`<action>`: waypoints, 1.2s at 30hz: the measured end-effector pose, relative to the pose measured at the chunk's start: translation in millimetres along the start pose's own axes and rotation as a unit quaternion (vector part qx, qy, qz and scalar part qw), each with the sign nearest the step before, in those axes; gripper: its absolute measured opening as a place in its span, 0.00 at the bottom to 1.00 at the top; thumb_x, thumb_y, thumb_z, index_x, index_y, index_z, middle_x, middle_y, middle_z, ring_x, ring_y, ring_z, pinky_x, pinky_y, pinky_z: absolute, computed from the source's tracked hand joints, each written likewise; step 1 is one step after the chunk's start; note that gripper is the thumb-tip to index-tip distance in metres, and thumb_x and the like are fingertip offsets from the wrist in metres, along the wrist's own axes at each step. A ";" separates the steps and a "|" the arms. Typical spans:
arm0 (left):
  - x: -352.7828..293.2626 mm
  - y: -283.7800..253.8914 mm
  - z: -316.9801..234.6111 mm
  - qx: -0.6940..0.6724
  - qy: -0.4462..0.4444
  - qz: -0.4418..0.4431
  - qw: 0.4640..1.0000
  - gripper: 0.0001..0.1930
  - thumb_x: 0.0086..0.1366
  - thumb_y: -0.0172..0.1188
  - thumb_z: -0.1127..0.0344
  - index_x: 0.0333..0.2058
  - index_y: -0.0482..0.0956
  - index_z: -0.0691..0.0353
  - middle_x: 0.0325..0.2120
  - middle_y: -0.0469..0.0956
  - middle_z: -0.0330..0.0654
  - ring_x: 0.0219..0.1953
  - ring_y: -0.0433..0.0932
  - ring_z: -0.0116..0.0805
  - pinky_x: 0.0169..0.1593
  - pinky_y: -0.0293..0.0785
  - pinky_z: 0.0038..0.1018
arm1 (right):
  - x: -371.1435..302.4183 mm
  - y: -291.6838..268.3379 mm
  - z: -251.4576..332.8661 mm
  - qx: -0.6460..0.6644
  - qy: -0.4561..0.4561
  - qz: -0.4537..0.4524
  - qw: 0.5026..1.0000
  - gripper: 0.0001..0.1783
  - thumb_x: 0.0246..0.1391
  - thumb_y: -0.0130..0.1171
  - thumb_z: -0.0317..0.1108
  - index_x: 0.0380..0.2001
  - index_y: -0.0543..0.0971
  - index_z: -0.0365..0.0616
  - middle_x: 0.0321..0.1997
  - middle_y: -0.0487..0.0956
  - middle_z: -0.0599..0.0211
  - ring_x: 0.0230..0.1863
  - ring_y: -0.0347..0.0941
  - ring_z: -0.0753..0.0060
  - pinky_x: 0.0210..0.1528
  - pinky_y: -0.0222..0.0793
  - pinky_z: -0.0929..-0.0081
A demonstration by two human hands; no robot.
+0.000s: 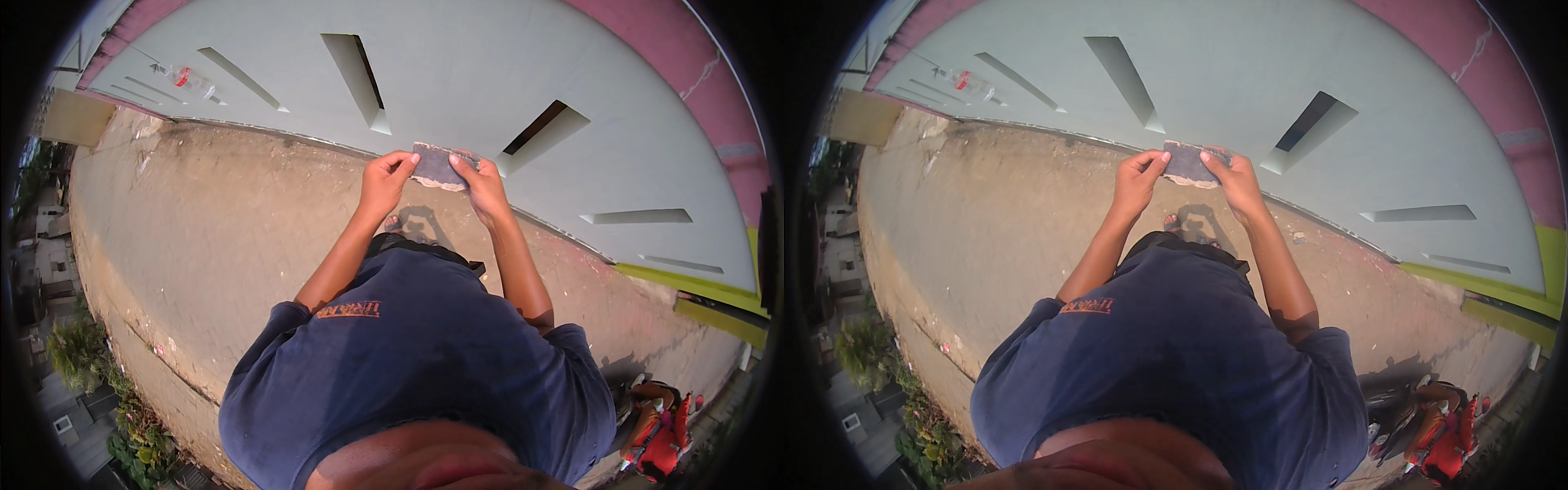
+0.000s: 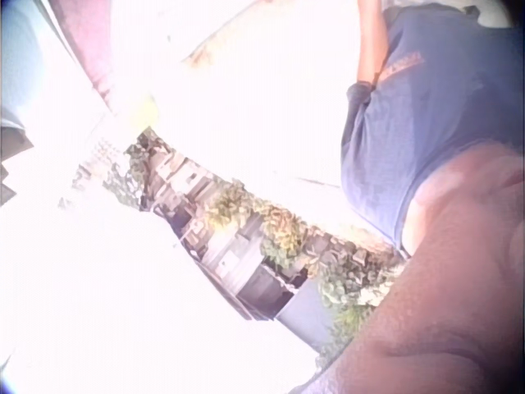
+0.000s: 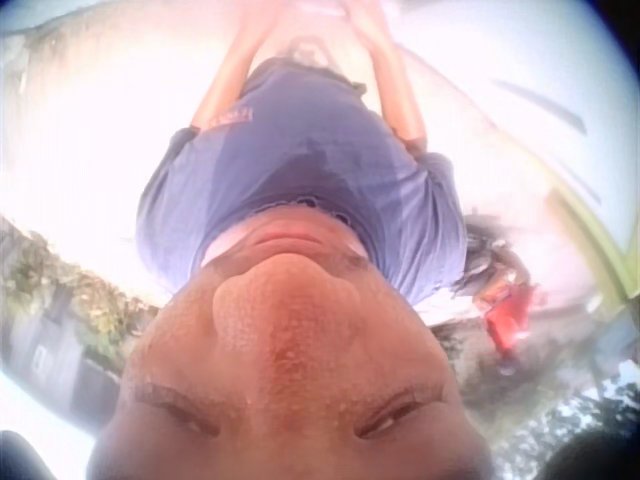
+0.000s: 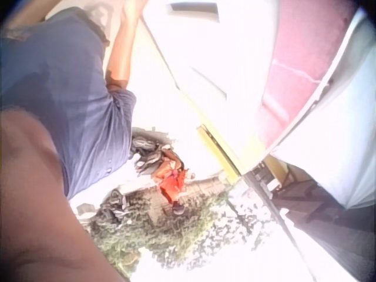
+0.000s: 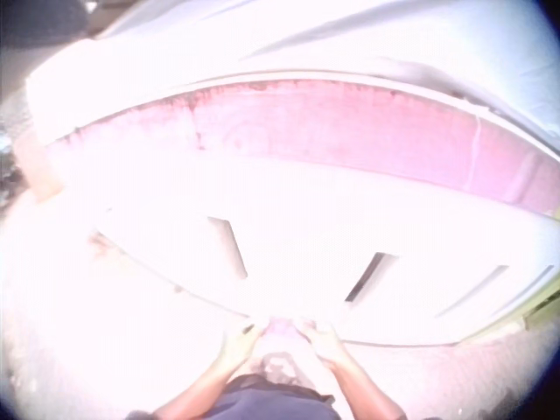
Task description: The person paints a door frame with lime green paint using a brush, then sands the upper pink section of the door with a sanding block.
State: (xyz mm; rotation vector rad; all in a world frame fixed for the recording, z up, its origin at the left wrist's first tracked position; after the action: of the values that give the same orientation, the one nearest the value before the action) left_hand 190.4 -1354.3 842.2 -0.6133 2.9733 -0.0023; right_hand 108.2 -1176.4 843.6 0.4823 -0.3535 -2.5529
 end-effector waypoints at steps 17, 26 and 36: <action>41.2 -41.6 -30.3 -0.046 0.149 0.037 0.987 0.22 0.70 0.64 0.64 0.60 0.74 0.62 0.46 0.82 0.41 0.47 0.81 0.29 0.46 0.80 0.26 | -5.0 40.0 67.7 -0.336 -0.420 -0.029 0.842 0.15 0.42 0.76 0.21 0.35 0.90 0.49 0.50 0.79 0.65 0.54 0.73 0.65 0.55 0.70 0.64; 89.0 -118.3 -30.7 -0.214 -0.050 0.180 0.959 0.27 0.68 0.63 0.77 0.64 0.68 0.65 0.52 0.79 0.47 0.46 0.82 0.30 0.46 0.82 0.26 | 52.0 121.3 39.1 -0.299 -0.394 -0.066 0.867 0.29 0.43 0.77 0.26 0.52 0.84 0.53 0.55 0.76 0.67 0.63 0.70 0.62 0.62 0.70 0.60; 125.0 -139.8 -53.8 -0.072 0.100 0.270 0.955 0.29 0.64 0.65 0.82 0.63 0.68 0.67 0.55 0.75 0.48 0.52 0.79 0.30 0.52 0.78 0.26 | 72.2 147.3 -15.8 -0.021 -0.219 -0.233 0.947 0.41 0.56 0.72 0.40 0.68 0.67 0.41 0.69 0.70 0.53 0.68 0.68 0.61 0.63 0.71 0.61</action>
State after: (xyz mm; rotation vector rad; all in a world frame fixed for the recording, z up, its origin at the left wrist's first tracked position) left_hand 125.9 -1533.2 886.0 0.2216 3.2515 0.2095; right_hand 120.9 -1339.9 859.6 -0.0395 -0.3732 -3.1201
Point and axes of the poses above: each hand's wrist, its own x-axis towards the middle knuckle, its own y-axis out of the palm, z = x × y, the point moved 6 cm from there along x, towards the middle knuckle
